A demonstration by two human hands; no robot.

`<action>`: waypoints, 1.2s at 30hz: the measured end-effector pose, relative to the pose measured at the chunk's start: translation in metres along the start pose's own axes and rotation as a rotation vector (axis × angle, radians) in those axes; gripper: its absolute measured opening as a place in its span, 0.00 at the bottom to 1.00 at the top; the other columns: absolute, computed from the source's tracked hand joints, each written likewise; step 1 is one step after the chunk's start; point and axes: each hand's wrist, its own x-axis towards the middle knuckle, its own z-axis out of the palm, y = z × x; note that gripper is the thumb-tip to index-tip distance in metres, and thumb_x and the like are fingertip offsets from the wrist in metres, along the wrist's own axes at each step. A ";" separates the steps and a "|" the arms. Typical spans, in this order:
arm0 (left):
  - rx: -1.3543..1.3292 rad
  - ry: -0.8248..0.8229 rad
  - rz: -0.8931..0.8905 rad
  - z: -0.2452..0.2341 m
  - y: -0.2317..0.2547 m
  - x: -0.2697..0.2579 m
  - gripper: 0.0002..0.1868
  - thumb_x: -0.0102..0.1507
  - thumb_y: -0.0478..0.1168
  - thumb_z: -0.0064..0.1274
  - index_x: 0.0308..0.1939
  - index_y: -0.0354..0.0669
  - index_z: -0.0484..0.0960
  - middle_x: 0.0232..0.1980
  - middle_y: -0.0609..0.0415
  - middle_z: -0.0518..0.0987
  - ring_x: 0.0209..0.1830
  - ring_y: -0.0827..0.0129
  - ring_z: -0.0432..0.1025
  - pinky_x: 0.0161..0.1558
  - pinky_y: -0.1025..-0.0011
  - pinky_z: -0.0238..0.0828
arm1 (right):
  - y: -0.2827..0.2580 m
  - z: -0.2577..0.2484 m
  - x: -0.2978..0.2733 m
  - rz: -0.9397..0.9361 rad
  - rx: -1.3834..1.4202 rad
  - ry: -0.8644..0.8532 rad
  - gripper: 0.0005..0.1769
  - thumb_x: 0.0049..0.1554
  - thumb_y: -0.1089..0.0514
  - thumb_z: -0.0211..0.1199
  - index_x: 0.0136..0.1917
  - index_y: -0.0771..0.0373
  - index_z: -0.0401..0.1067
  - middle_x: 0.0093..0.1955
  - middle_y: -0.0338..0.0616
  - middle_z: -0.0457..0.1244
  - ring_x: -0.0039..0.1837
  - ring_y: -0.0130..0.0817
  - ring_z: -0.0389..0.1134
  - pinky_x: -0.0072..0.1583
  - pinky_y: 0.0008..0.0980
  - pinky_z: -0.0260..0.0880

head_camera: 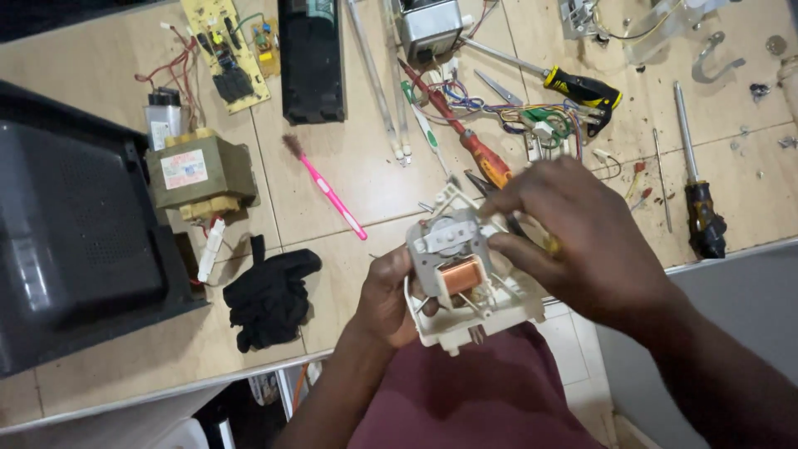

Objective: Inspecting and cleaning microwave oven components including the transformer, capacitor, and fan motor assembly using a toothbrush and screwdriver.

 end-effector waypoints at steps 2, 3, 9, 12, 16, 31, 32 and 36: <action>-0.090 -0.052 0.002 0.003 -0.002 0.002 0.29 0.64 0.50 0.57 0.62 0.32 0.74 0.30 0.45 0.82 0.24 0.66 0.75 0.39 0.64 0.77 | -0.008 -0.001 -0.011 0.209 0.104 -0.058 0.18 0.56 0.44 0.58 0.55 0.52 0.78 0.48 0.39 0.69 0.50 0.35 0.66 0.50 0.39 0.61; -0.030 -0.026 0.069 0.009 0.000 0.003 0.39 0.60 0.48 0.63 0.68 0.28 0.68 0.43 0.41 0.81 0.33 0.63 0.78 0.37 0.69 0.79 | -0.010 0.002 -0.018 0.133 -0.014 -0.013 0.32 0.48 0.35 0.66 0.61 0.51 0.75 0.46 0.38 0.69 0.47 0.38 0.64 0.46 0.41 0.60; 0.689 0.110 0.280 0.061 0.011 0.005 0.40 0.58 0.53 0.57 0.69 0.32 0.69 0.52 0.51 0.79 0.50 0.66 0.75 0.49 0.69 0.72 | -0.027 0.026 -0.022 -0.024 -0.076 0.171 0.48 0.49 0.26 0.64 0.69 0.64 0.69 0.52 0.50 0.68 0.48 0.52 0.62 0.49 0.48 0.60; 0.945 0.122 0.334 0.077 0.021 0.004 0.38 0.60 0.60 0.58 0.65 0.37 0.72 0.54 0.52 0.79 0.54 0.67 0.74 0.56 0.67 0.72 | -0.020 0.031 -0.018 -0.040 0.049 0.211 0.40 0.52 0.36 0.67 0.68 0.64 0.69 0.59 0.50 0.68 0.55 0.49 0.64 0.54 0.43 0.61; 0.996 0.118 0.281 0.089 0.025 -0.003 0.38 0.60 0.56 0.60 0.66 0.40 0.69 0.53 0.55 0.77 0.48 0.73 0.73 0.47 0.74 0.70 | -0.018 0.039 -0.023 0.080 0.247 0.235 0.40 0.40 0.52 0.75 0.66 0.62 0.71 0.59 0.47 0.69 0.55 0.38 0.70 0.49 0.33 0.68; 0.704 0.320 -0.071 0.097 0.037 -0.004 0.50 0.41 0.30 0.66 0.70 0.40 0.69 0.41 0.55 0.78 0.33 0.74 0.73 0.28 0.76 0.73 | 0.008 0.024 -0.028 -0.008 1.530 0.365 0.54 0.48 0.47 0.83 0.71 0.80 0.58 0.61 0.58 0.67 0.61 0.51 0.72 0.66 0.42 0.73; 0.699 0.308 -0.073 0.100 0.038 -0.003 0.50 0.41 0.30 0.66 0.70 0.40 0.69 0.41 0.55 0.78 0.33 0.74 0.73 0.28 0.76 0.73 | 0.007 0.022 -0.026 -0.008 1.517 0.370 0.54 0.48 0.47 0.83 0.71 0.80 0.58 0.61 0.58 0.67 0.61 0.51 0.72 0.66 0.42 0.73; 0.696 0.368 -0.092 0.126 0.045 -0.006 0.47 0.39 0.25 0.62 0.66 0.40 0.71 0.45 0.50 0.79 0.33 0.63 0.78 0.29 0.70 0.75 | 0.015 0.026 -0.024 -0.193 0.823 0.396 0.21 0.58 0.61 0.70 0.59 0.72 0.67 0.60 0.59 0.65 0.64 0.56 0.68 0.69 0.53 0.67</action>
